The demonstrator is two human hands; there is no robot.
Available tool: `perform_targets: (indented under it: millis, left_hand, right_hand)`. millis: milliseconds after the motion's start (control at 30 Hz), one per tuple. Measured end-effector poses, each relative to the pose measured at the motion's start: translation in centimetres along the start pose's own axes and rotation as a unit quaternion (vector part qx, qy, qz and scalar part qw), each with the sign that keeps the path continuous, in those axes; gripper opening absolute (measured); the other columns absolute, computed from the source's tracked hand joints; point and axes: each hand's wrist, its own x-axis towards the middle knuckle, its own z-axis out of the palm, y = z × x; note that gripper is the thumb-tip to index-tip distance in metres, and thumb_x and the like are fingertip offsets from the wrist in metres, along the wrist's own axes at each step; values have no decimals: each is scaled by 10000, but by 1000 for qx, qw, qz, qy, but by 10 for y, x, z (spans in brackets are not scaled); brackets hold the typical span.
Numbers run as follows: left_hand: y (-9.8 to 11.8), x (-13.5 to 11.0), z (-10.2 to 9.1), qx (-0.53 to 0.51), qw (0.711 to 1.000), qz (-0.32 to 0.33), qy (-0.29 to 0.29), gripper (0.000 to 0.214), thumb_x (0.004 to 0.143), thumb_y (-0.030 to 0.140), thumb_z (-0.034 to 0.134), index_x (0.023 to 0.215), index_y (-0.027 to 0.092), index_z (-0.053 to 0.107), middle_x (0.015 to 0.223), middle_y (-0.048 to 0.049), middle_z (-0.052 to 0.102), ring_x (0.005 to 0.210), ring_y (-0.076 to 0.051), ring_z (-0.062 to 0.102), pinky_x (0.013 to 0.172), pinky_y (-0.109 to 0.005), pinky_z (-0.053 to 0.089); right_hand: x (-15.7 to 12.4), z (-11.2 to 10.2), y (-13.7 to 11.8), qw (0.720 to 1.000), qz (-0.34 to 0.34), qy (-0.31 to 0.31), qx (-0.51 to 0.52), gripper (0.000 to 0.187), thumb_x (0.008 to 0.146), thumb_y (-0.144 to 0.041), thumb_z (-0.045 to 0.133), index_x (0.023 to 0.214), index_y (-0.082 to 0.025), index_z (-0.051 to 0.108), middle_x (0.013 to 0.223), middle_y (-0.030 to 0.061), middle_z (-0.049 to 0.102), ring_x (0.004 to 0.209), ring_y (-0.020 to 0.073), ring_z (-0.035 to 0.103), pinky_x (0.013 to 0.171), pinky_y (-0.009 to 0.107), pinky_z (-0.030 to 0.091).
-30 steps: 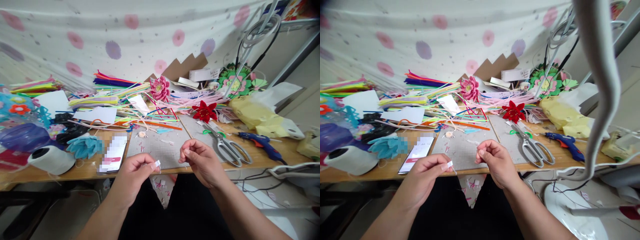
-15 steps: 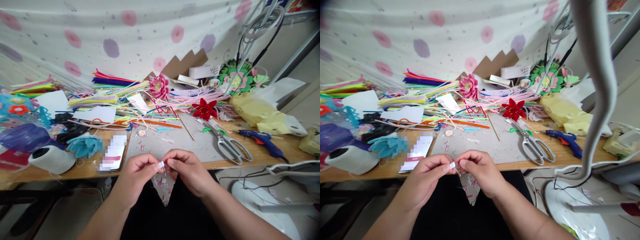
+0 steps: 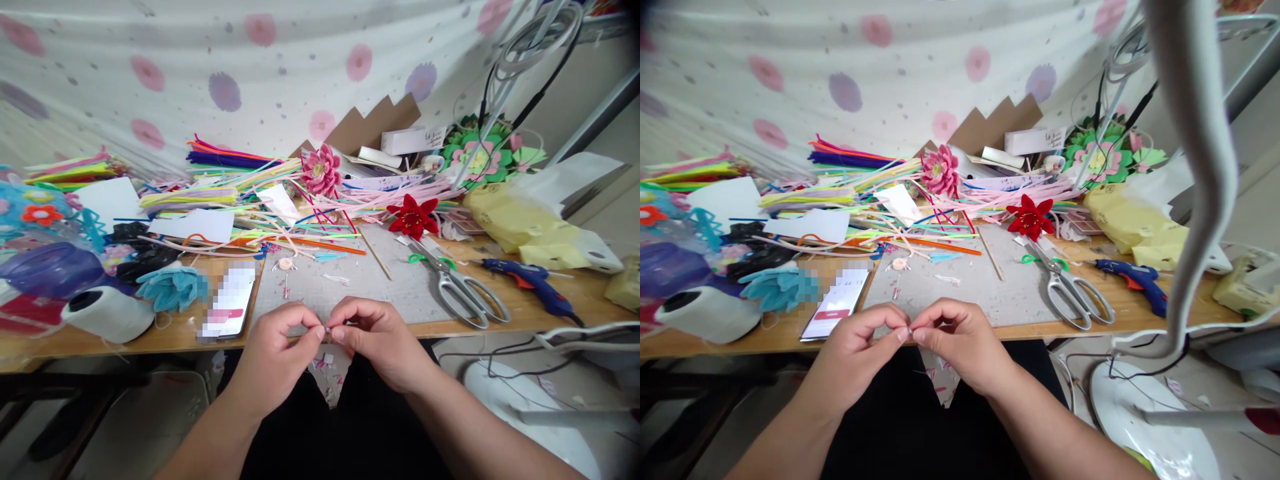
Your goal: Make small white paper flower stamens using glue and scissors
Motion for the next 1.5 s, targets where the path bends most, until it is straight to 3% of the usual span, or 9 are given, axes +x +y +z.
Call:
perform_targets:
  millis: [267,700,1000,1267,1500]
  left_hand:
    - [3,-1,0,37,998,50,-5,203,863,241,504,692,187,599,716,-9,603,701,-152,564,653,-283,429]
    - [6,-2,1,121,985,123,-24,204,900,214,462,745,199,593,756,-27,617,770,-179,541,755,-327,413]
    - [4,0,3,99,992,72,-6,218,882,243,490,702,187,601,712,-20,604,731,-170,553,717,-299,416]
    - [6,1,7,24,1000,7,11,206,858,264,496,698,180,594,689,-12,589,682,-161,550,649,-277,420]
    - [5,0,11,-34,999,-40,5,230,861,292,477,692,180,586,626,11,534,593,-135,470,548,-246,373]
  right_hand:
    - [-2,0,-2,986,-73,26,-150,17,740,-188,689,753,-178,691,719,-5,617,664,103,572,603,238,455]
    - [-4,-1,-8,951,-134,36,-277,78,761,-144,620,695,-175,648,674,-2,609,628,112,574,590,244,472]
    - [-7,4,-6,875,-266,70,-398,136,759,-76,580,715,-189,642,684,19,647,631,131,603,582,252,477]
    - [-9,6,0,832,-341,85,-430,171,808,-55,558,840,-186,664,746,47,659,691,151,600,611,282,509]
    - [-11,4,7,761,-396,114,-500,180,801,-51,589,903,-174,671,778,56,643,699,160,564,598,288,483]
